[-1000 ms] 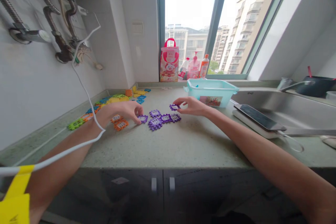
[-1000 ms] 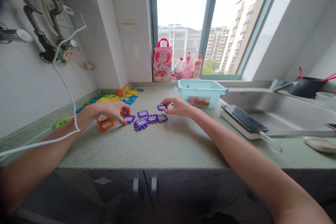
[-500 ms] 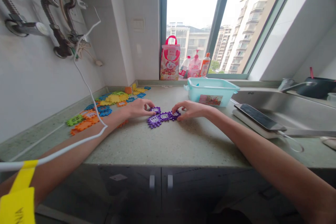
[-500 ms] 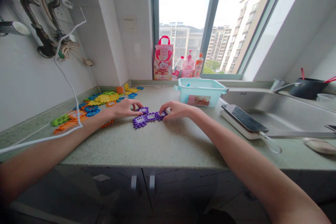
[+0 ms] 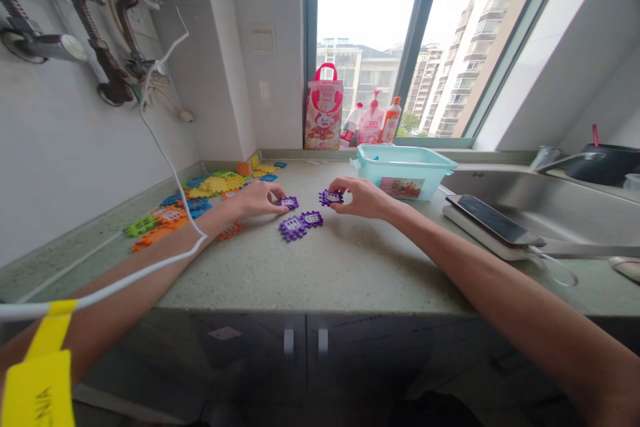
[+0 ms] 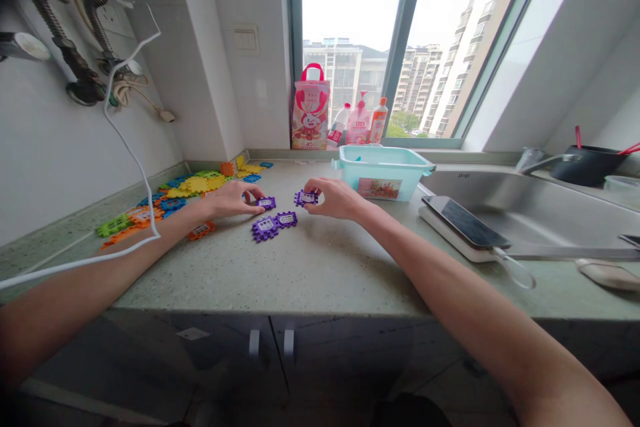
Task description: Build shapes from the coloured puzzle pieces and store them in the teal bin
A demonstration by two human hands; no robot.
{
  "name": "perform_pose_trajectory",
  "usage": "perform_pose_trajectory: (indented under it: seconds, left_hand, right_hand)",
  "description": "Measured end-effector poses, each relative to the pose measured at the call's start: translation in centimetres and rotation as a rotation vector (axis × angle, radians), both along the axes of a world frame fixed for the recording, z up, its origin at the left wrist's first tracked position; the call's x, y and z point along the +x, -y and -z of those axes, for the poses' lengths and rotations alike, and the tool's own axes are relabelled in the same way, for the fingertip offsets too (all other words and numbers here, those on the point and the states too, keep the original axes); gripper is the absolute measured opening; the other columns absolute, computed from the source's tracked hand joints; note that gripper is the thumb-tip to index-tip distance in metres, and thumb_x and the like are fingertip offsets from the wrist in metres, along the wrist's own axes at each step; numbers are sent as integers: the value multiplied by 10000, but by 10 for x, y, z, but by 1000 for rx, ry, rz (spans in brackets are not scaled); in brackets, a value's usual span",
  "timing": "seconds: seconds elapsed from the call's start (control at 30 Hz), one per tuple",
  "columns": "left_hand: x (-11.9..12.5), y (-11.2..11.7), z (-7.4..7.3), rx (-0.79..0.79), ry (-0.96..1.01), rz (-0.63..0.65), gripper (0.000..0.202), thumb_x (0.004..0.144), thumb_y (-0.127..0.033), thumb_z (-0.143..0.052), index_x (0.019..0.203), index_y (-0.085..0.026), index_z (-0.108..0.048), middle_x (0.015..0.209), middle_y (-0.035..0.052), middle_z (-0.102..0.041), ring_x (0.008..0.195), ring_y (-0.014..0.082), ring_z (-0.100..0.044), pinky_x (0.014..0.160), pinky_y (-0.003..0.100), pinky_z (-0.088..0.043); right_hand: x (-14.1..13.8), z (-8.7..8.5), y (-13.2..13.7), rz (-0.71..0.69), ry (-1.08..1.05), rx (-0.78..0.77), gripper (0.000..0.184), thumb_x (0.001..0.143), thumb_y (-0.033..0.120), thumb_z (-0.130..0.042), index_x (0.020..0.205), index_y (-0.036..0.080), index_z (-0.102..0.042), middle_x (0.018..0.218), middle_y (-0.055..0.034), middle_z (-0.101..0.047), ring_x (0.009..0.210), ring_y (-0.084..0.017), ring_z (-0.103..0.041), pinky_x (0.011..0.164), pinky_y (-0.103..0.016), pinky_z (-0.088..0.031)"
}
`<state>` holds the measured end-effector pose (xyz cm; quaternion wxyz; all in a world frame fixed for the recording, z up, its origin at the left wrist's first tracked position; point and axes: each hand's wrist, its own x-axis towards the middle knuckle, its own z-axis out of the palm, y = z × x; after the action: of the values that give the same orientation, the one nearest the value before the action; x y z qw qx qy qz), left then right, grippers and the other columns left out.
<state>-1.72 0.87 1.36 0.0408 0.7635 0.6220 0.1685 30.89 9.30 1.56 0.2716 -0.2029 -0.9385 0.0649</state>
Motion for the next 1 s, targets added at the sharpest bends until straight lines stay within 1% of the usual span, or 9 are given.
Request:
perform_pose_trajectory:
  seconds: [0.07,0.13,0.27,0.4,0.47,0.63,0.77,0.9,1.0]
  left_hand:
    - [1,-1,1,-3,5,-13,494,767,-579,-786,1115,-228,-795,1024,46,-793,816,202,-699,709,297,-475]
    - [0,-3,2,6,-11,-23,513,759,-553,-791,1151,-221,-793,1030,51,-794,821,203,-700,723,299,-477]
    - [1,-2,-1,7,-61,-14,457,752,-538,-773,1096,-243,-832,962,43,-794,817,213,-691,713,305,-459]
    - [6,8,-14,68,-21,-13,465,725,-552,-767,1045,-219,-826,957,49,-784,829,223,-678,726,306,-462]
    - [9,14,-22,82,34,39,492,731,-559,-760,1058,-195,-811,967,58,-778,865,229,-682,772,309,-480]
    - [18,28,-35,-119,89,217,487,721,-574,-805,1047,-213,-789,916,37,-778,833,214,-702,754,294,-494]
    - [31,36,-37,-296,24,233,520,698,-599,-840,1069,-242,-766,862,11,-764,757,200,-695,691,285,-476]
    - [40,38,-35,-283,-65,171,700,594,-649,-906,1154,-264,-737,926,18,-755,799,223,-692,696,301,-460]
    - [41,35,-29,-262,-89,166,654,642,-621,-880,1158,-247,-735,914,23,-740,792,218,-671,689,299,-439]
  right_hand:
    - [-9,6,5,-113,-83,-61,326,867,353,-759,1157,213,-705,1081,-65,-764,972,-222,-706,893,-356,-523]
    - [-17,13,10,-212,-59,-120,329,891,354,-744,1186,213,-704,1115,-65,-763,1006,-222,-707,915,-360,-527]
    - [-25,21,18,-271,67,-159,349,894,323,-755,1226,222,-720,1165,-67,-769,1064,-244,-702,974,-388,-514]
    - [-28,20,21,-244,58,-197,342,865,285,-781,1197,223,-730,1148,-56,-779,1038,-229,-708,951,-362,-514]
    - [-28,18,19,-221,69,-183,325,856,289,-791,1169,223,-734,1133,-53,-782,1020,-224,-712,934,-351,-511]
    - [-13,14,-1,-74,113,-103,296,863,323,-801,1141,234,-746,1097,-54,-797,984,-226,-720,896,-336,-503]
    - [0,13,-15,12,130,-95,299,863,342,-806,1133,225,-750,1088,-62,-799,967,-223,-724,871,-318,-500]
    - [1,10,-12,41,86,-9,310,843,353,-819,1116,218,-761,1069,-74,-791,962,-245,-713,863,-338,-492]
    - [-4,7,-3,-5,-29,22,296,842,343,-814,1111,231,-758,1054,-57,-782,965,-237,-702,894,-345,-489]
